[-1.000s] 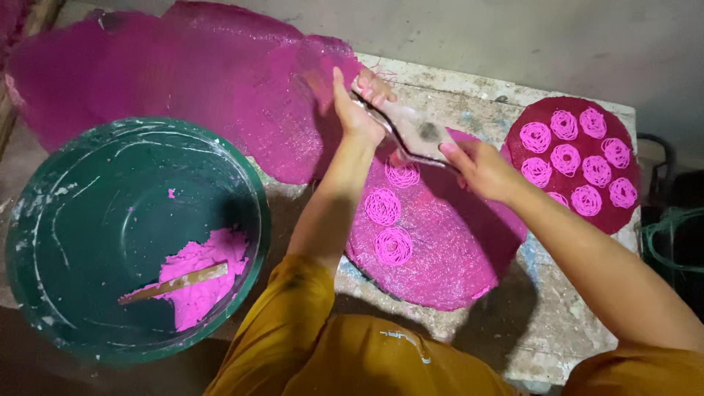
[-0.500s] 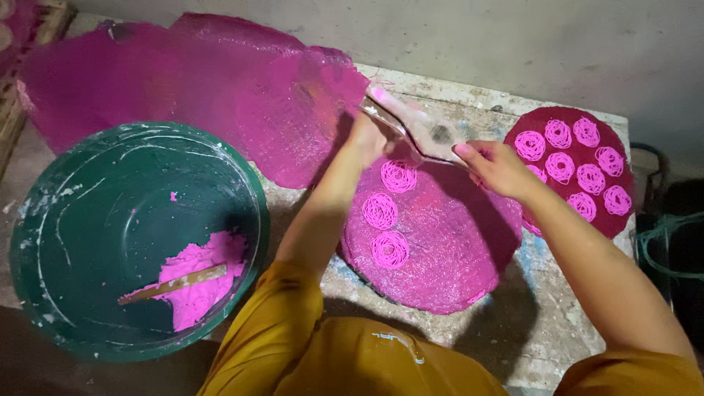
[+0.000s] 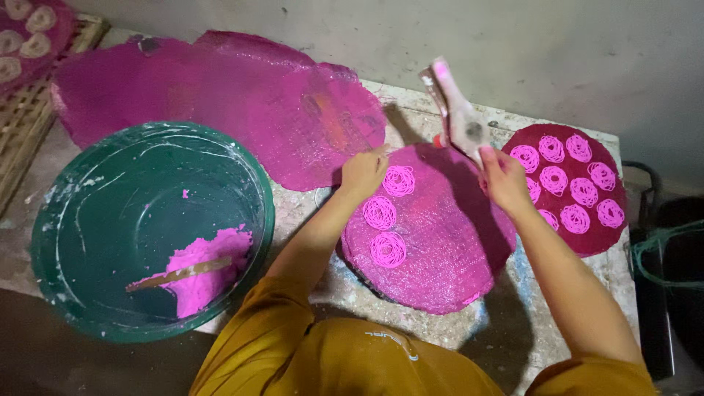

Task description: The person scoops bright pink paste from a green basin into a handheld metal extruder tool, then squeezes the tool to pipe coiled rosettes of paste onto round pink discs on the worktable, filling in the coil pattern disc by disc.

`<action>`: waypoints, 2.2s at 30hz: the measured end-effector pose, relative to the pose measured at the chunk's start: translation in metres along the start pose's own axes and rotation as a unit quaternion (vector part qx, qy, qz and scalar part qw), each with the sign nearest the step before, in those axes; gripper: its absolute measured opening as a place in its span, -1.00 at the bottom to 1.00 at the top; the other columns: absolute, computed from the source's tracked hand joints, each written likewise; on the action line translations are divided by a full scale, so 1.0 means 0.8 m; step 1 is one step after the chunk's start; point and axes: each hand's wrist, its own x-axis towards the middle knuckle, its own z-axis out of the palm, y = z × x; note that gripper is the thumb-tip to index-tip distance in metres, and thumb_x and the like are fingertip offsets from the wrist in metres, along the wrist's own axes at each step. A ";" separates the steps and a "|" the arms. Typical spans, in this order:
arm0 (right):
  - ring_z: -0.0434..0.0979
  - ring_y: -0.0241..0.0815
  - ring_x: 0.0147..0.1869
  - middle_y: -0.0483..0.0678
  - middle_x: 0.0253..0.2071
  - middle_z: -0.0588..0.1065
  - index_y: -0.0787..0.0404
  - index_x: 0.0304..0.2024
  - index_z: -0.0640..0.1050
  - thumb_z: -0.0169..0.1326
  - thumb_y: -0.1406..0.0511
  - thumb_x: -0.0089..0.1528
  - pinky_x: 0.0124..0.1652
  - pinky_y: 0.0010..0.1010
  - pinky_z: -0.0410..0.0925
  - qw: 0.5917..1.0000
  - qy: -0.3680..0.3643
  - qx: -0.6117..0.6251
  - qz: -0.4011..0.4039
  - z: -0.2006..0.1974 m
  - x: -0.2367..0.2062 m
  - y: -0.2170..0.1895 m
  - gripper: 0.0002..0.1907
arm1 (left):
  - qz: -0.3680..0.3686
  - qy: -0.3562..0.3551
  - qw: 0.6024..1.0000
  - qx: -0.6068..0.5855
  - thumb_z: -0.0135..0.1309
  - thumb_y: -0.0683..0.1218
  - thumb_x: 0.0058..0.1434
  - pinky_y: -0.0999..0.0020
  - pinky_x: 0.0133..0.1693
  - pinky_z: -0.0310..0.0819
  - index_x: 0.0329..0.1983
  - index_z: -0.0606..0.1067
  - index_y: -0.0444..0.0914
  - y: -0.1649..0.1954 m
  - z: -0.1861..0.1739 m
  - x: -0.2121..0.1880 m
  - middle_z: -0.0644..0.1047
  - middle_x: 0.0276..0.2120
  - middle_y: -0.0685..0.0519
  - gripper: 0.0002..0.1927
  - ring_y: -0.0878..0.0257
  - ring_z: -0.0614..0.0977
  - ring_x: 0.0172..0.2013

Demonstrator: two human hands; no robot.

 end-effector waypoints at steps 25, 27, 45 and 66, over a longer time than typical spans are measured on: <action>0.28 -0.22 -0.49 -0.09 -0.46 0.28 0.27 -0.08 0.38 -0.32 -0.29 0.41 -0.44 -0.34 0.19 0.922 0.099 0.369 -0.056 -0.046 -0.213 0.112 -0.24 | 0.210 0.075 0.975 0.025 0.03 -0.09 0.18 -0.09 0.17 0.21 -0.19 0.64 0.03 0.043 0.022 -0.002 0.50 0.05 0.05 -0.78 -0.02 0.36 0.17; 0.27 -0.21 -0.51 -0.08 -0.51 0.26 0.29 -0.12 0.38 -0.34 -0.31 0.42 -0.46 -0.34 0.17 0.931 0.108 0.341 -0.066 -0.044 -0.218 0.112 -0.22 | 0.246 0.082 0.963 0.072 0.05 -0.08 0.12 -0.15 0.10 0.18 -0.20 0.64 0.03 0.047 0.024 0.000 0.48 0.03 -0.01 -0.77 -0.08 0.34 0.11; 0.33 -0.27 -0.53 -0.10 -0.55 0.39 0.28 -0.25 0.45 -0.01 -0.15 0.37 -0.50 -0.39 0.22 0.974 0.009 0.174 -0.145 -0.038 -0.226 0.009 -0.40 | 0.412 -0.066 0.909 0.018 0.31 0.06 0.05 -0.16 0.33 -0.19 0.36 0.22 -0.18 0.114 -0.126 -0.084 0.33 0.31 -0.11 -0.16 0.01 0.24 0.33; 0.63 0.10 -0.26 0.11 -0.32 0.55 0.41 -0.15 0.50 -0.13 -0.06 0.45 -0.29 -0.19 0.40 0.639 -0.664 0.122 -0.369 0.308 -0.217 -0.319 -0.39 | 0.390 0.023 0.920 -0.015 0.24 -0.10 0.17 0.05 0.01 0.48 0.08 0.48 -0.31 -0.139 -0.378 -0.474 0.60 -0.06 -0.14 -0.58 0.03 0.61 -0.06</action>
